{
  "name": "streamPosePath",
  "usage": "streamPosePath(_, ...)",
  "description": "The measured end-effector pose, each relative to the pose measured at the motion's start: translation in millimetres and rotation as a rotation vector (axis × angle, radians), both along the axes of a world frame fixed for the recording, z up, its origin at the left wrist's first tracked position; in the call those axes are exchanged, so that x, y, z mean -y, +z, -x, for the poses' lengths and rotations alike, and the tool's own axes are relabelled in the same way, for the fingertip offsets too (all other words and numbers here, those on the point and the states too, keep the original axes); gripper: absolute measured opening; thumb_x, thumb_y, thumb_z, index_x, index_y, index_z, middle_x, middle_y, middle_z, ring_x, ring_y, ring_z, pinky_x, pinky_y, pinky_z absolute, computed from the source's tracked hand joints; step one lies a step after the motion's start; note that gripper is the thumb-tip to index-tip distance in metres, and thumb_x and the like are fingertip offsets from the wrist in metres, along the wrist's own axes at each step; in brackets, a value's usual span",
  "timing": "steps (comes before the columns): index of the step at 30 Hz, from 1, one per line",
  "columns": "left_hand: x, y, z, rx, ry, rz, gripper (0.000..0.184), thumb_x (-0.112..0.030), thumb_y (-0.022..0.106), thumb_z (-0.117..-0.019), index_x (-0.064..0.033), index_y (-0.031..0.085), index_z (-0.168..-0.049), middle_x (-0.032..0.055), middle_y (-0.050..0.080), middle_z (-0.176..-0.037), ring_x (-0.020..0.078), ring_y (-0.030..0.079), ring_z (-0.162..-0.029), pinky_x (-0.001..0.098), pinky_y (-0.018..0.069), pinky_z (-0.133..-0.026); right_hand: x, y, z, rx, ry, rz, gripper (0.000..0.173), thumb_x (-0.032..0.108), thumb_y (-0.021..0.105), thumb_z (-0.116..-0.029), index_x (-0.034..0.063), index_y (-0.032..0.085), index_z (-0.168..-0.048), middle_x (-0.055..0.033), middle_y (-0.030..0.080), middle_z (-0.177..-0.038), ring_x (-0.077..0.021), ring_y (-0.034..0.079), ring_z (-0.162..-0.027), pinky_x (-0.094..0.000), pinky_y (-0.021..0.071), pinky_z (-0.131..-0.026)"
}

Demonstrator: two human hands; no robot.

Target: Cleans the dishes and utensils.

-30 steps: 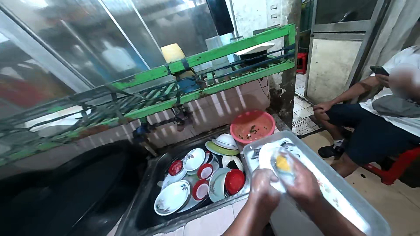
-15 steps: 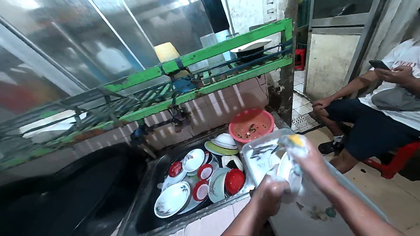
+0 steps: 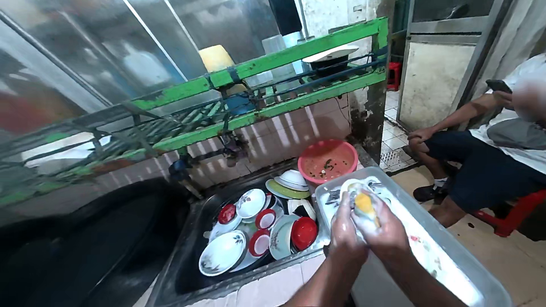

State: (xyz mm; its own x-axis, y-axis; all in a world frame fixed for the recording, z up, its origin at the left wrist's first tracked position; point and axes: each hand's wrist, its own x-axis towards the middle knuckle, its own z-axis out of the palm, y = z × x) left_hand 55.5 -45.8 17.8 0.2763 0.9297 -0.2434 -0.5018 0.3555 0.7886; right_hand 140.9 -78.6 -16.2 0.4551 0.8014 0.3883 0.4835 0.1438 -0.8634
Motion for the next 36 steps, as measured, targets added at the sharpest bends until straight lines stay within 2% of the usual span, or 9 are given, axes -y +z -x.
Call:
streamPosePath(7, 28, -20, 4, -0.268, -0.048, -0.399, 0.050, -0.027, 0.031, -0.1116, 0.0096, 0.050, -0.141, 0.0205, 0.058, -0.139, 0.0156, 0.058, -0.129, 0.0338, 0.0469, -0.111, -34, 16, -51, -0.328, -0.070, 0.320, 0.046, 0.022, 0.073, -0.0955, 0.0007, 0.059, -0.134, -0.0237, 0.068, -0.114, -0.0359, 0.067, -0.103, -0.0603, 0.0521, -0.091)
streamPosePath(11, -4, -17, 9, -0.309, 0.119, -0.039, 0.067, -0.055, 0.019, -0.1098, -0.0093, 0.044, -0.150, 0.0169, 0.056, -0.141, 0.0260, 0.060, -0.124, 0.0484, 0.0539, -0.098, -21, 37, -44, -0.501, -0.066, 0.009, 0.047, 0.019, 0.067, -0.0974, 0.0055, 0.052, -0.140, -0.0124, 0.068, -0.111, -0.0188, 0.067, -0.088, -0.0428, 0.0581, -0.077)
streamPosePath(13, -26, -15, 15, -0.227, -0.017, 0.243, 0.081, -0.071, 0.012, -0.1025, -0.0124, 0.043, -0.149, 0.0248, 0.058, -0.134, 0.0432, 0.064, -0.110, 0.0625, 0.0556, -0.076, -8, 53, -43, -0.650, 0.023, -0.126, 0.050, 0.021, 0.061, -0.0977, 0.0103, 0.048, -0.145, -0.0019, 0.068, -0.108, -0.0066, 0.066, -0.085, -0.0286, 0.0592, -0.074)
streamPosePath(15, -32, -7, 27, -0.002, -0.146, 0.383, 0.072, -0.065, 0.022, -0.1046, -0.0115, 0.039, -0.149, 0.0286, 0.056, -0.135, 0.0495, 0.063, -0.112, 0.0667, 0.0554, -0.081, -1, 49, -59, -0.775, 0.184, -0.067, 0.048, 0.026, 0.062, -0.0917, 0.0121, 0.053, -0.136, -0.0033, 0.071, -0.094, -0.0107, 0.069, -0.073, -0.0282, 0.0602, -0.063)
streamPosePath(18, -27, 12, 23, 0.134, 0.014, 0.398, 0.027, -0.006, 0.043, -0.0949, -0.0014, 0.052, -0.119, 0.0220, 0.064, -0.106, 0.0345, 0.067, -0.093, 0.0513, 0.0583, -0.076, -2, 25, -80, -0.508, 0.183, 0.342, 0.045, 0.016, 0.066, -0.0935, 0.0044, 0.057, -0.137, -0.0139, 0.069, -0.106, -0.0212, 0.067, -0.089, -0.0394, 0.0581, -0.078)
streamPosePath(20, -18, 6, 9, 0.009, 0.056, 0.318, 0.027, 0.008, 0.047, -0.0879, 0.0026, 0.055, -0.113, 0.0209, 0.065, -0.098, 0.0303, 0.067, -0.086, 0.0470, 0.0582, -0.072, -13, 14, -74, -0.225, 0.083, 0.524, 0.039, 0.012, 0.074, -0.0926, 0.0015, 0.066, -0.129, -0.0221, 0.065, -0.126, -0.0339, 0.063, -0.116, -0.0547, 0.0490, -0.101)
streamPosePath(27, -32, -6, 13, -0.143, 0.058, 0.076, 0.031, -0.025, 0.049, -0.1081, -0.0040, 0.062, -0.127, 0.0151, 0.070, -0.104, 0.0247, 0.069, -0.093, 0.0447, 0.0591, -0.081, 19, -29, -19, 0.505, 0.173, -0.149, 0.033, 0.022, 0.061, -0.0949, 0.0100, 0.073, -0.123, -0.0095, 0.075, -0.118, -0.0288, 0.070, -0.112, -0.0485, 0.0575, -0.096)
streamPosePath(32, -25, -6, 19, -0.149, -0.019, 0.037, 0.032, -0.023, 0.047, -0.1087, -0.0031, 0.062, -0.129, 0.0170, 0.071, -0.110, 0.0260, 0.071, -0.100, 0.0457, 0.0596, -0.088, 3, 6, -60, 0.433, 0.236, 0.292, 0.042, 0.009, 0.064, -0.0912, 0.0115, 0.069, -0.133, -0.0194, 0.066, -0.132, -0.0425, 0.057, -0.129, -0.0642, 0.0436, -0.107)
streamPosePath(36, -28, -1, 25, -0.125, -0.021, 0.009, 0.036, -0.030, 0.044, -0.1101, -0.0054, 0.062, -0.130, 0.0141, 0.071, -0.109, 0.0236, 0.070, -0.099, 0.0439, 0.0592, -0.087, 7, -7, -24, 0.540, 0.300, -0.117, 0.030, 0.024, 0.058, -0.0959, 0.0140, 0.075, -0.118, -0.0099, 0.075, -0.114, -0.0316, 0.069, -0.112, -0.0544, 0.0569, -0.094)
